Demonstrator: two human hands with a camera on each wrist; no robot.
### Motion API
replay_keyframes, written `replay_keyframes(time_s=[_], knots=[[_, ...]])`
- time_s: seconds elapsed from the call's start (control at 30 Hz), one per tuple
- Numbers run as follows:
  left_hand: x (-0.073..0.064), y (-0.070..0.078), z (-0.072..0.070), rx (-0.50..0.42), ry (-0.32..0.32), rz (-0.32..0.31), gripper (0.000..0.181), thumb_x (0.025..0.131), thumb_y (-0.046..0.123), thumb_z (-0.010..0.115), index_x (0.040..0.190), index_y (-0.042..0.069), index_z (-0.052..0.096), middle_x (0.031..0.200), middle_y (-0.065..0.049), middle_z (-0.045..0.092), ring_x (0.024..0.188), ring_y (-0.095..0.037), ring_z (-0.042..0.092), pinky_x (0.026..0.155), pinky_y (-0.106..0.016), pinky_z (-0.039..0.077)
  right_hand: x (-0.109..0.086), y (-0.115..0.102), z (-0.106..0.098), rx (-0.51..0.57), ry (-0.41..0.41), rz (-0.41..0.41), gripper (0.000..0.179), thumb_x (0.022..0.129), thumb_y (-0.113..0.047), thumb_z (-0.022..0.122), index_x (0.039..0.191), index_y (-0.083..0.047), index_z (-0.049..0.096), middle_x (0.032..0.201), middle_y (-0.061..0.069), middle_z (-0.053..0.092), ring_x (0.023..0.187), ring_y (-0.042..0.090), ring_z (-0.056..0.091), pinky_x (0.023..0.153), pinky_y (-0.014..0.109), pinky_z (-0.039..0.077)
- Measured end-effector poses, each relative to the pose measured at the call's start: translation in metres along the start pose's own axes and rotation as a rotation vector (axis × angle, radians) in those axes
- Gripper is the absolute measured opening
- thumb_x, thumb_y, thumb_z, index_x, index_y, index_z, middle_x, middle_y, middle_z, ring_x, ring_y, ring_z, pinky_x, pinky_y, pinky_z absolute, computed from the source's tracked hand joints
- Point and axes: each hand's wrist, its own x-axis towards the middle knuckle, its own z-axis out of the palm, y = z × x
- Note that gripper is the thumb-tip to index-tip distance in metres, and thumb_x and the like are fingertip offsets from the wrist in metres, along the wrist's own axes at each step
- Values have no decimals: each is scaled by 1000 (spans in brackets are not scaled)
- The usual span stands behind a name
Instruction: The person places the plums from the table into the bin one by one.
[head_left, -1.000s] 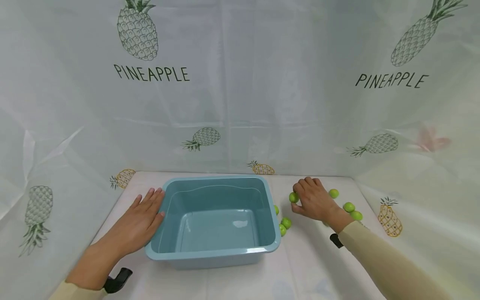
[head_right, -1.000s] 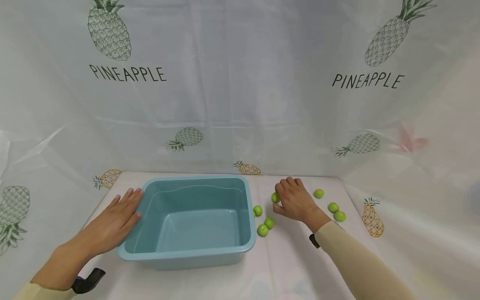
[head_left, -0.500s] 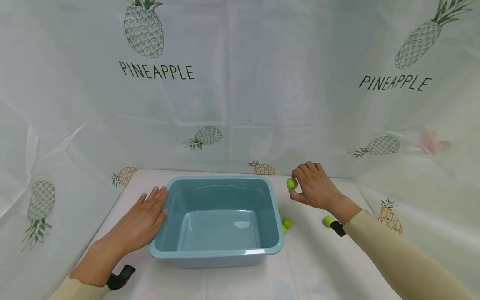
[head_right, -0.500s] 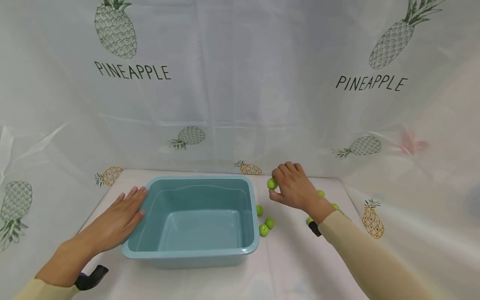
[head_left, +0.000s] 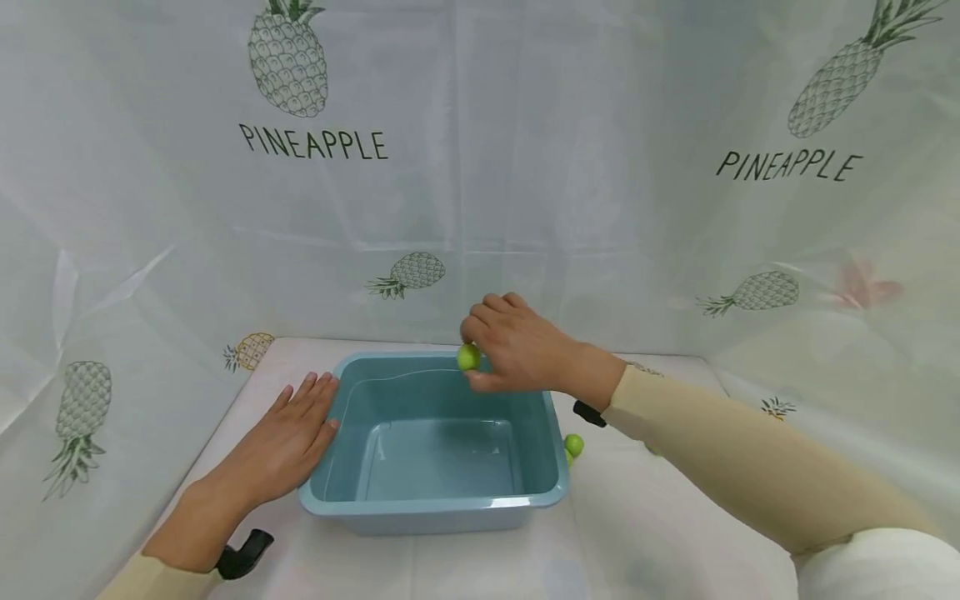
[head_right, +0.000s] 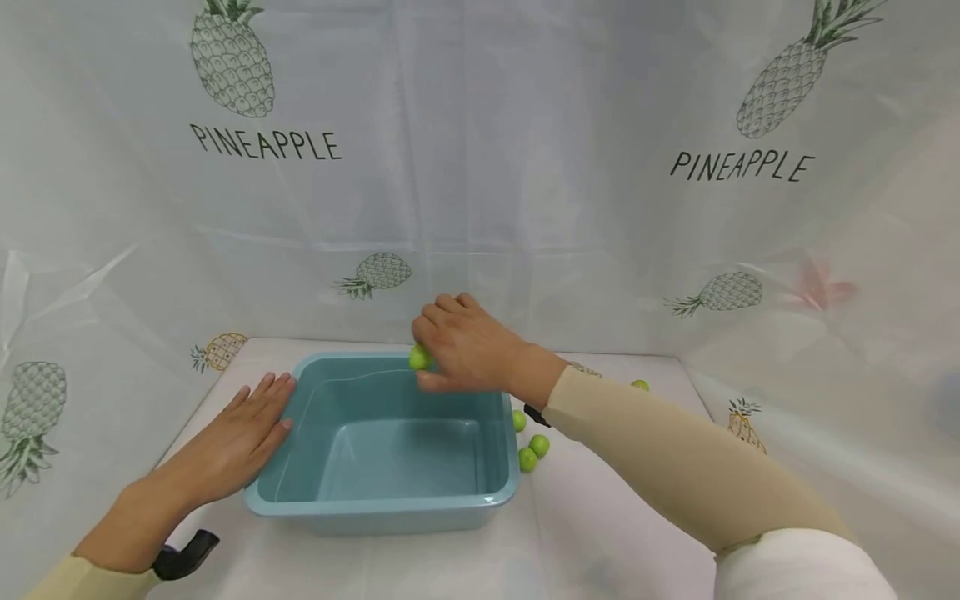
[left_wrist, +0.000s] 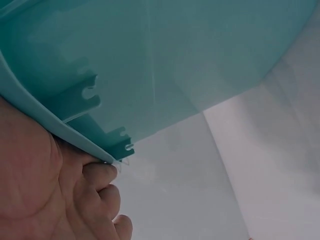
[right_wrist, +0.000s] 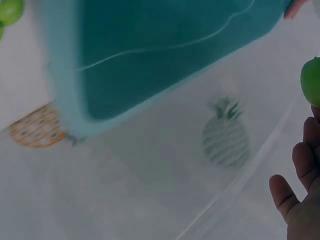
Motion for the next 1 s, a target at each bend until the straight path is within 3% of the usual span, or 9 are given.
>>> replay_keyframes(time_s=[0.2,0.37,0.57,1.0], knots=[[-3,-2,0,-9,-5,-6,63,111,27,50,159,-11,34,166,-27,35,156,-50,29,124,-69,27,46,-37,16,-42,-82,-113,31,93,-46,63,98,-17,56,87,-4,52,86,17,46,81,35,41],[-4,-1,-1,5,-3,-16,63,111,28,50,159,-10,34,166,-27,36,156,-49,29,124,-69,27,65,-60,37,-46,-183,-168,36,98,-54,59,106,-19,61,96,-6,58,93,15,50,87,34,44],[-2,0,-3,32,3,-12,62,111,28,49,159,-9,35,166,-25,37,157,-47,30,125,-67,26,65,-73,61,-33,-217,-214,36,102,-54,55,112,-20,61,99,-9,58,95,12,51,84,29,44],[-3,0,-3,43,13,-9,62,110,26,51,158,-9,37,165,-25,39,156,-48,31,125,-67,27,57,-76,99,-34,-285,-284,39,102,-56,53,113,-19,59,97,-10,58,91,11,49,79,26,43]])
